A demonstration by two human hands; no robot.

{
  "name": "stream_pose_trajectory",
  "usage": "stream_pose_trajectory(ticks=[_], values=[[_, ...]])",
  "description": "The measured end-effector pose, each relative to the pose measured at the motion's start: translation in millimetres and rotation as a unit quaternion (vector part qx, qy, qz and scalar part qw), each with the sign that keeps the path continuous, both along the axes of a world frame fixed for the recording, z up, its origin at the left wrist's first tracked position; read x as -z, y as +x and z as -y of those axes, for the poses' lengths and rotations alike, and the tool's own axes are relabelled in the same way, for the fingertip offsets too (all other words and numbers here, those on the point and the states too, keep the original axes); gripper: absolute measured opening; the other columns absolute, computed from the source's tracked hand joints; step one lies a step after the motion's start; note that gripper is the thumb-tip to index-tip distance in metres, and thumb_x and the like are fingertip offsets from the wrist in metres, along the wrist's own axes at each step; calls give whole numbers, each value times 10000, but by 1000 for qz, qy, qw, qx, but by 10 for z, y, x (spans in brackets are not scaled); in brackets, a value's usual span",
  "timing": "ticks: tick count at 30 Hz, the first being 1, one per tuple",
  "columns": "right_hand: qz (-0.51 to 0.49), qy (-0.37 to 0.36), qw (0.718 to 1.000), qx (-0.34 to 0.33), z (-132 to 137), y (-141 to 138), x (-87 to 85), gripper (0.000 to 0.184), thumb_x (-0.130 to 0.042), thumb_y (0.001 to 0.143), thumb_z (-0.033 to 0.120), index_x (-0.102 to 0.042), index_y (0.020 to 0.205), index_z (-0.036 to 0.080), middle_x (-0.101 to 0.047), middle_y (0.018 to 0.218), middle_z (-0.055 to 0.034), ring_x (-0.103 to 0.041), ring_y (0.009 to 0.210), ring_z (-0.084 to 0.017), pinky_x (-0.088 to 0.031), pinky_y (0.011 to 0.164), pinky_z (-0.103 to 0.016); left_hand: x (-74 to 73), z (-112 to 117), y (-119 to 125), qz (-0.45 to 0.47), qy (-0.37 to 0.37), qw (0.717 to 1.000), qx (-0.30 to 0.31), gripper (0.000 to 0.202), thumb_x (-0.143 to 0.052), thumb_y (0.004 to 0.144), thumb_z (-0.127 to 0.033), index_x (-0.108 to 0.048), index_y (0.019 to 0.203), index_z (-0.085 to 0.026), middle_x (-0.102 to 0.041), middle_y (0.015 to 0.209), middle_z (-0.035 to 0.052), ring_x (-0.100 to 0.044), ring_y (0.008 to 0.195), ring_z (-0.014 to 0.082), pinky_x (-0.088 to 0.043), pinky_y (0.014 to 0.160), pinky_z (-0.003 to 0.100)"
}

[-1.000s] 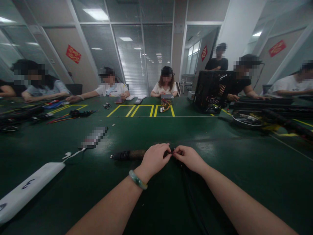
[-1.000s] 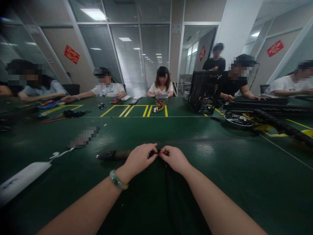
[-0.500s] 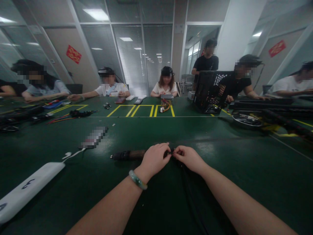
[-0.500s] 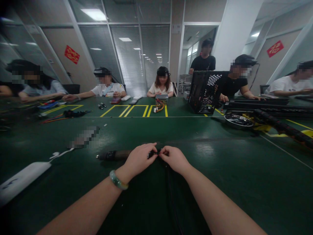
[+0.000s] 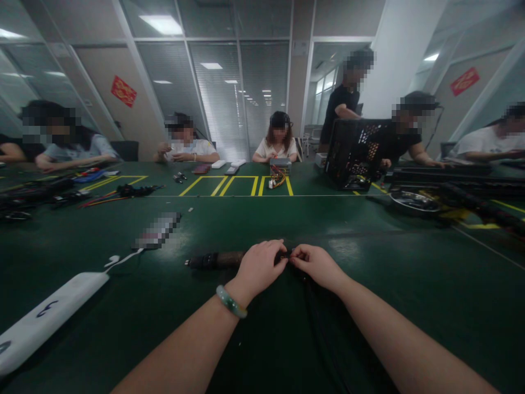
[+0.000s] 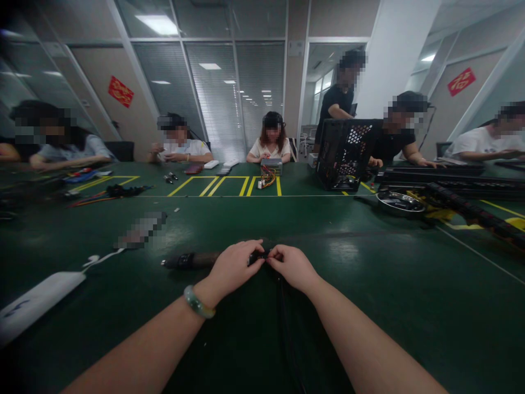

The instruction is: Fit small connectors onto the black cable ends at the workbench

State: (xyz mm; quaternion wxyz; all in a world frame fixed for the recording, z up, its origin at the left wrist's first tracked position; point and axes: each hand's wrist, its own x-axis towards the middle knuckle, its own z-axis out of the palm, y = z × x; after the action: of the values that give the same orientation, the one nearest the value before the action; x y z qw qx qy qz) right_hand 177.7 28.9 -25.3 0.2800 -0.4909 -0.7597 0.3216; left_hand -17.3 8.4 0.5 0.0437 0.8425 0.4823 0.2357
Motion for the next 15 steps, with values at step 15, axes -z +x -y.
stream_pose_trajectory(ticks=[15], values=[[17,-10,1000,9,41,-10,-82,178,-563,833,336,-677,848,200,-685,766,-4,-589,652,-140,-386,560,-221,35,-28,-26,-3,1,1000,31,90,-547,870,-249,-609,936,-249,-585,1228,0,-556,1079,202,-418,964,410]])
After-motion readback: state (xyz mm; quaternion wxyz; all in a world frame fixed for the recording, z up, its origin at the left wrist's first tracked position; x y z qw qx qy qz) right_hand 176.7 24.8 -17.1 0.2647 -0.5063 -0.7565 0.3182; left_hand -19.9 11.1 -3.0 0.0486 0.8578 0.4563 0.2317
